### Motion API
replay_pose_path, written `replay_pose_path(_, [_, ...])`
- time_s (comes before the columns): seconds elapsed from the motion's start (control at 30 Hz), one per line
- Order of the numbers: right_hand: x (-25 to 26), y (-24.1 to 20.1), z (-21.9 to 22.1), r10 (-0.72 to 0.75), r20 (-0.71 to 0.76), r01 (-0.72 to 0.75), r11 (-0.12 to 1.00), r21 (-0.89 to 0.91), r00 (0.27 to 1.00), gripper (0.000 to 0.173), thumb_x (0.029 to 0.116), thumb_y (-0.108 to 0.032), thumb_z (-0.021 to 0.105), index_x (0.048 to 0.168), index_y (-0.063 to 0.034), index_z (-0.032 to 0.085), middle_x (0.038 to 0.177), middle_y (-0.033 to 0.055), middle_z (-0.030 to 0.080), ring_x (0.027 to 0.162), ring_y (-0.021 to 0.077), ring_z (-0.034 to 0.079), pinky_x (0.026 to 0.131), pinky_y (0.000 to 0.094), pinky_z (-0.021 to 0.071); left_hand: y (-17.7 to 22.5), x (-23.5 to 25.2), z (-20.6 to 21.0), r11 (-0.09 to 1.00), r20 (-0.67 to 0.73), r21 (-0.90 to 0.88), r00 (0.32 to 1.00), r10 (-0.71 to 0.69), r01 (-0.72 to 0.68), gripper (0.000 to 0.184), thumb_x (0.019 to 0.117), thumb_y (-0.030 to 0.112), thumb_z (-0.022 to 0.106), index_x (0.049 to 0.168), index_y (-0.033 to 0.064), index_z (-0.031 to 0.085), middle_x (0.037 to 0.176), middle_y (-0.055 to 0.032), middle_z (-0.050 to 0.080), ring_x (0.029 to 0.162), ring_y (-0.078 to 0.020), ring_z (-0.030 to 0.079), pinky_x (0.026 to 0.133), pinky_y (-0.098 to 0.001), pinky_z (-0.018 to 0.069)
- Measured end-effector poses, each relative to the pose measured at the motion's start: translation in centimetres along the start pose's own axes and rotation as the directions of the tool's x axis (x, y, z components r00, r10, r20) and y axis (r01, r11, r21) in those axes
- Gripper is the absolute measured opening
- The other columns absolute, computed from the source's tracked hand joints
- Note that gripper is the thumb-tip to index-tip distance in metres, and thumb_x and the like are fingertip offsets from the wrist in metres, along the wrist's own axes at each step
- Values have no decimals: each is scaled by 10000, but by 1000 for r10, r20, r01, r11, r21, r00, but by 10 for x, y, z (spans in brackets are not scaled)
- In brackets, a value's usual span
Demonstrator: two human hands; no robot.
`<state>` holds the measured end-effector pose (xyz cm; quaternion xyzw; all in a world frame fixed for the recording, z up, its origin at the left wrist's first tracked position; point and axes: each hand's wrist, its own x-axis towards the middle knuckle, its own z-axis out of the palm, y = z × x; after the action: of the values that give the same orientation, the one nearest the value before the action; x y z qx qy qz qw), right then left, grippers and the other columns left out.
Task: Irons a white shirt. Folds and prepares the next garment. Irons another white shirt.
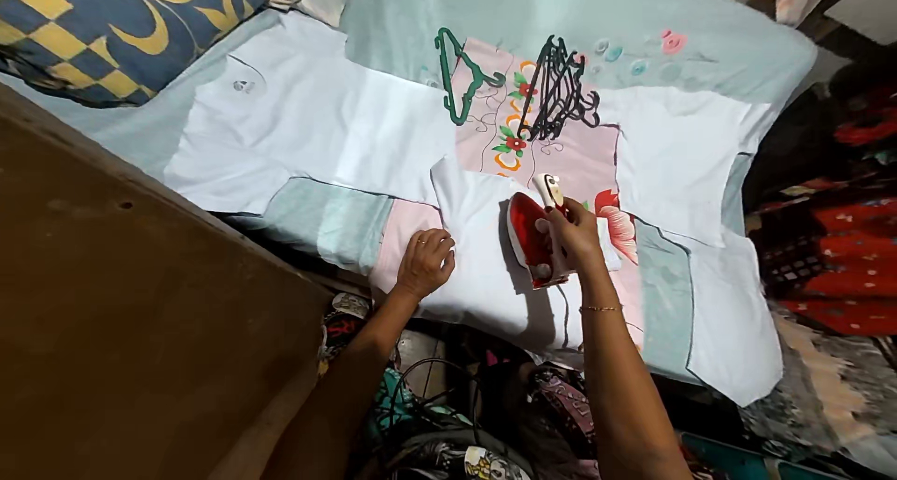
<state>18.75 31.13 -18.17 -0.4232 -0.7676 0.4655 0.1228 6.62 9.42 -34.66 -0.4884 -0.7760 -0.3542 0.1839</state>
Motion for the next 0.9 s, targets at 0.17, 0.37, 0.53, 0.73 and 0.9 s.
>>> replay_pose_path(0.17, [21,-10,51,-16,18,17,995,-95,1000,359,1060,-237,567,1335,-7,586,981,209,683,779,307,663,744,508,552,0,1,-1,1000,3,17,1000,-10,10,236,964,197,575,1004,75,773,1125,-107,747,1114,-285,695,1020,-463,501])
replay_pose_path(0.37, [93,-23,60,24,-106,-32,997,-71,994,370,1037,-270,573,1225,46,620,1041,231,664,915,339,648,838,539,513,1,1,0,1000,-10,24,1000,-3,4,234,960,194,577,997,78,776,1121,-104,750,1111,-279,696,1018,-445,503])
replay_pose_path(0.53, [75,-13,55,3,-21,-4,998,-61,1000,374,1038,-296,563,1236,19,600,983,211,652,805,305,641,746,518,535,3,4,-6,1000,3,-5,1000,-23,23,229,963,199,581,1002,88,778,1115,-99,753,1105,-271,700,1016,-445,505])
replay_pose_path(0.73, [-10,10,35,13,101,-5,997,-81,995,374,1059,-220,545,1361,1,567,960,148,676,714,193,655,681,392,573,0,59,-17,991,16,-118,998,-54,56,183,959,139,627,958,27,771,1027,-149,760,1042,-341,721,927,-540,547])
replay_pose_path(0.9, [-42,18,29,-2,87,8,998,-69,996,393,1057,-175,537,1396,25,538,966,150,666,691,169,629,659,362,556,-22,158,1,999,360,-50,933,17,1,259,1023,139,575,1167,-22,718,1257,-218,676,1280,-405,589,1114,-609,390])
